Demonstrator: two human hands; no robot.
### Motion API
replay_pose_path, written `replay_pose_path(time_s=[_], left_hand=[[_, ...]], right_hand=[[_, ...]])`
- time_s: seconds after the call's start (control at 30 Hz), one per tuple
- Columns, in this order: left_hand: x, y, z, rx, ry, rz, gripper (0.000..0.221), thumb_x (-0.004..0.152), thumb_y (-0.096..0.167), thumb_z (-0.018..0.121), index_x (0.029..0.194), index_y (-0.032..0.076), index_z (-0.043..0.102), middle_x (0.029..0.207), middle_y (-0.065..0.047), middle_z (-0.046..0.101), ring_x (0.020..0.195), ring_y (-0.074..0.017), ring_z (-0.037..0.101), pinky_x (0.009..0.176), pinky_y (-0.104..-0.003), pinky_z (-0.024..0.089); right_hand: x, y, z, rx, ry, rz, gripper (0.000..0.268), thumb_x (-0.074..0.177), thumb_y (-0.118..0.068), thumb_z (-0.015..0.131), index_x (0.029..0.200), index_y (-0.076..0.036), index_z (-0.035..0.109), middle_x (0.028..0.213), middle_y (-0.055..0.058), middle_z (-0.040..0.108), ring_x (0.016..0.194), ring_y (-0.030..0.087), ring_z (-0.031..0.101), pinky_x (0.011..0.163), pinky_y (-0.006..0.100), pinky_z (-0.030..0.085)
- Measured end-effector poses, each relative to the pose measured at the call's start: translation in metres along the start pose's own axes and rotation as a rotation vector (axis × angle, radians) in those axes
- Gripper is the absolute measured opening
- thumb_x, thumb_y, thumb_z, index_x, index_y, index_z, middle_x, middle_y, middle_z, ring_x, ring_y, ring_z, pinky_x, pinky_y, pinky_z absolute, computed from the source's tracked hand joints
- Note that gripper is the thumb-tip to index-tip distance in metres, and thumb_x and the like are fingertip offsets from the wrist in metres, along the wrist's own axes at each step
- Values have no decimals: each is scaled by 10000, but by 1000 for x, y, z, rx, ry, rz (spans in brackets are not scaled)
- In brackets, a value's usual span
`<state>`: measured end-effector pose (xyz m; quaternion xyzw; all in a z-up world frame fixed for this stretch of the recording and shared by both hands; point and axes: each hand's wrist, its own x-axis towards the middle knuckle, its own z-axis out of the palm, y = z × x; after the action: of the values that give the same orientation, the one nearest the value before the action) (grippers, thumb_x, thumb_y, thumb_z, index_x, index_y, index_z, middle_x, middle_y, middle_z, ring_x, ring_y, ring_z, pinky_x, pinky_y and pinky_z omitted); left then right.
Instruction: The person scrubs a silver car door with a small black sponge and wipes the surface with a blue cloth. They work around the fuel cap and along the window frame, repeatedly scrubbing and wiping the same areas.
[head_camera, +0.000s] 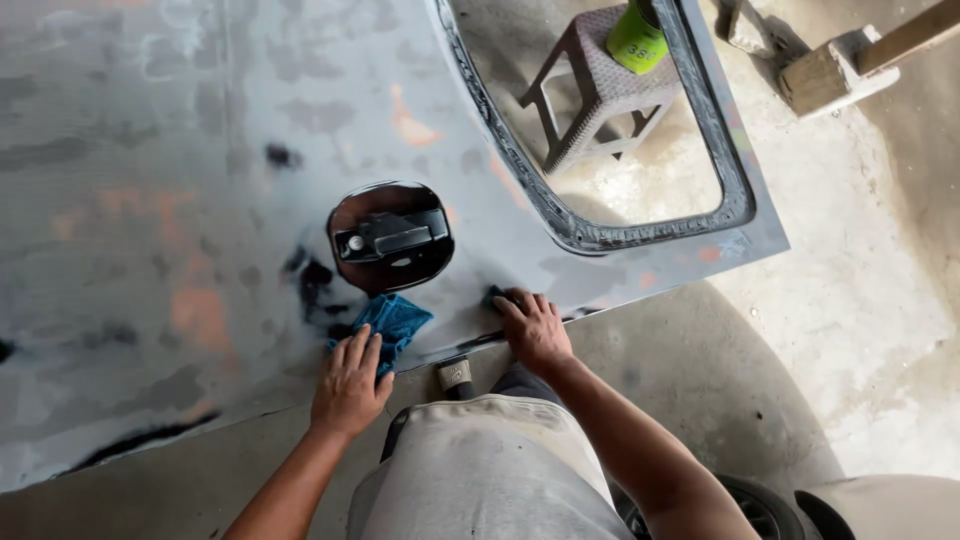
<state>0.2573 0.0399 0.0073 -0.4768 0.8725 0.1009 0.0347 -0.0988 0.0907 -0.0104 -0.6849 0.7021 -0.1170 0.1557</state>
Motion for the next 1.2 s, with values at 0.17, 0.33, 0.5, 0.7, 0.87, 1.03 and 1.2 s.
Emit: replay_pose_path(time_s=[0.17,0.33,0.5,0.7,0.87,1.03,1.2], left_hand=[[12,10,17,-12,71,7,589,975,434,539,1472,128,466,1567,-115,377,1396,-335,406,1115,-484,426],[43,52,15,-16,72,25,587,986,433,527,1481,125,460,1571,-123,378,1401,-342,408,1112,-487,421],[75,102,7,-3,75,46,603,967,404,550,1486,107,470,1565,-140,394,1391,-343,422,1122,-506,412],[113,162,9,-1,103,13,615,919,372,627,1458,98,515,1547,-140,441,1371,-344,454,1106,-512,418],[139,223,10,-28,119,-45,623,916,358,642,1460,80,518,1548,-156,452,1353,-364,461,1108,-516,414],[154,271,10,0,134,-114,666,890,350,650,1482,83,506,1555,-165,444,1350,-374,458,1108,-533,402],[158,283,29,38,110,-154,656,925,362,623,1513,107,482,1566,-177,397,1366,-385,429,1120,-527,401]], right_hand=[[3,89,-41,50,113,242,426,1009,-251,560,1428,-175,580,1358,141,591,1180,356,570,1022,477,466],[-5,141,-19,89,287,609,348,1004,-239,563,1317,-103,629,1233,175,653,1106,380,613,936,493,499],[-10,61,-35,100,-11,-126,425,901,-287,467,1281,-134,581,1381,86,595,1185,318,580,1004,454,452],[-16,259,-62,242,283,459,291,961,-210,609,1229,-100,626,1146,178,663,1013,333,609,868,463,522],[-25,301,-35,210,363,407,327,989,-269,559,1263,-97,608,1231,163,648,1097,360,606,966,484,496],[-36,233,-14,18,-71,-96,431,967,-243,578,1372,-95,571,1440,124,528,1283,322,515,1097,469,418],[-37,338,-19,143,140,11,355,1026,-184,519,1365,-84,557,1425,163,558,1254,342,569,1091,472,428]])
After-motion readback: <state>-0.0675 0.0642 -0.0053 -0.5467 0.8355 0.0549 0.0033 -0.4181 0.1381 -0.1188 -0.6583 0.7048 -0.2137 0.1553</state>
